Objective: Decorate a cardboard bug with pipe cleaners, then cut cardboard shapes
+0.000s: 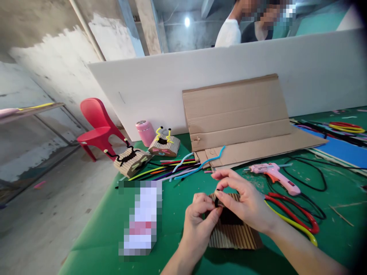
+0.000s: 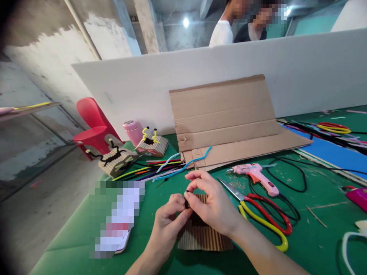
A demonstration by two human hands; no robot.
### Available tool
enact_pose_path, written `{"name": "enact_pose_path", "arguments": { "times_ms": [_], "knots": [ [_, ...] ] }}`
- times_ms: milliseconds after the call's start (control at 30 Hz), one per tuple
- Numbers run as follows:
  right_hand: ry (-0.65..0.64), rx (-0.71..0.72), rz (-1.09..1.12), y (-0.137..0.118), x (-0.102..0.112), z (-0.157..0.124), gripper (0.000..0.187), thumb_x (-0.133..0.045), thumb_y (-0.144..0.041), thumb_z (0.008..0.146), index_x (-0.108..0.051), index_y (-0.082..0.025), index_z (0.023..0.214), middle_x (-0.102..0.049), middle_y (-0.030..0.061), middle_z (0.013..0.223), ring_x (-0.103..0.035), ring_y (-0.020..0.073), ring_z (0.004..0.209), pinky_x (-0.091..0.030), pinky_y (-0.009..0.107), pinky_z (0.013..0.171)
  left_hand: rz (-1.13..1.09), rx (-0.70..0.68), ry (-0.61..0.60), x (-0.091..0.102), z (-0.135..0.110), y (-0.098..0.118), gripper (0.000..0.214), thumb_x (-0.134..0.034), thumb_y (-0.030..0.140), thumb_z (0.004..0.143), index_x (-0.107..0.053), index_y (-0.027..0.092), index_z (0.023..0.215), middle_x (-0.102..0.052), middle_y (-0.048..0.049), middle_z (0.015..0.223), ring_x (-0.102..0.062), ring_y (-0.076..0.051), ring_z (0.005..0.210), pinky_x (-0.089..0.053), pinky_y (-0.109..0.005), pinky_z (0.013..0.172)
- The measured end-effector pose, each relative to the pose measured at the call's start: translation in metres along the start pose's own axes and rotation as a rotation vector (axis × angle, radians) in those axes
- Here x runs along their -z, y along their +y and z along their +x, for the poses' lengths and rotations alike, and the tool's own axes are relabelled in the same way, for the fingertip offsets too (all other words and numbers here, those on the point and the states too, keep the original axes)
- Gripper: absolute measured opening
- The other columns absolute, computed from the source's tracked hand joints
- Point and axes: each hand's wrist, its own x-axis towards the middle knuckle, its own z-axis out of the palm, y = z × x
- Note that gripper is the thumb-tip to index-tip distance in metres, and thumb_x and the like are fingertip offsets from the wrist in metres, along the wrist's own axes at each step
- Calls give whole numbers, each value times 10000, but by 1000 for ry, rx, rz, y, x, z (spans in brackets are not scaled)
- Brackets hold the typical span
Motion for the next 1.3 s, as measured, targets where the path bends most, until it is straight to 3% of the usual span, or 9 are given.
{"name": "enact_pose_path", "arguments": {
  "times_ms": [167,333,500,667,967,1300],
  "knots": [
    [27,-20,17,5,4,-9,81,-498,-210,837,-557,-209,781,-482,39,1077,-473,163,1052,-367,273,883,-10,39,-3,-1,-1,0,150,-615,219,729,-624,167,590,-515,-21,628,-471,-166,696,-386,-311,672],
    [-53,-12,36,8,3,-17,99,-507,-233,847,-573,-238,921,-483,30,1104,-471,149,1056,-375,253,894,50,25,-33,1,-1,1,99,-632,252,717,-661,174,664,-522,-29,668,-482,-179,725,-397,-318,679],
    [53,-21,-16,16,-5,-32,140,-473,-201,861,-559,-256,957,-498,24,1078,-473,147,1048,-383,260,899,156,42,-111,11,-8,3,205,-658,231,677,-660,193,878,-539,-37,767,-490,-196,774,-410,-343,719],
    [134,-85,-54,21,-13,-45,140,-458,-214,867,-553,-247,965,-484,41,1093,-476,166,1045,-400,291,890,175,59,-100,15,-16,-1,173,-620,147,679,-628,183,848,-540,-44,819,-509,-198,814,-415,-357,766],
    [80,82,-101,37,-7,-24,162,-435,-172,871,-562,-210,965,-528,63,1022,-500,176,1013,-422,315,877,171,58,23,5,-8,-3,120,-594,156,697,-638,166,809,-549,-56,803,-531,-200,805,-442,-347,743],
    [23,21,-138,14,-7,-25,150,-471,-228,852,-600,-192,919,-497,93,1066,-503,209,1019,-444,347,865,199,47,113,-1,-6,-2,102,-595,213,718,-679,180,671,-535,-43,711,-529,-191,752,-448,-325,678]
  ]
}}
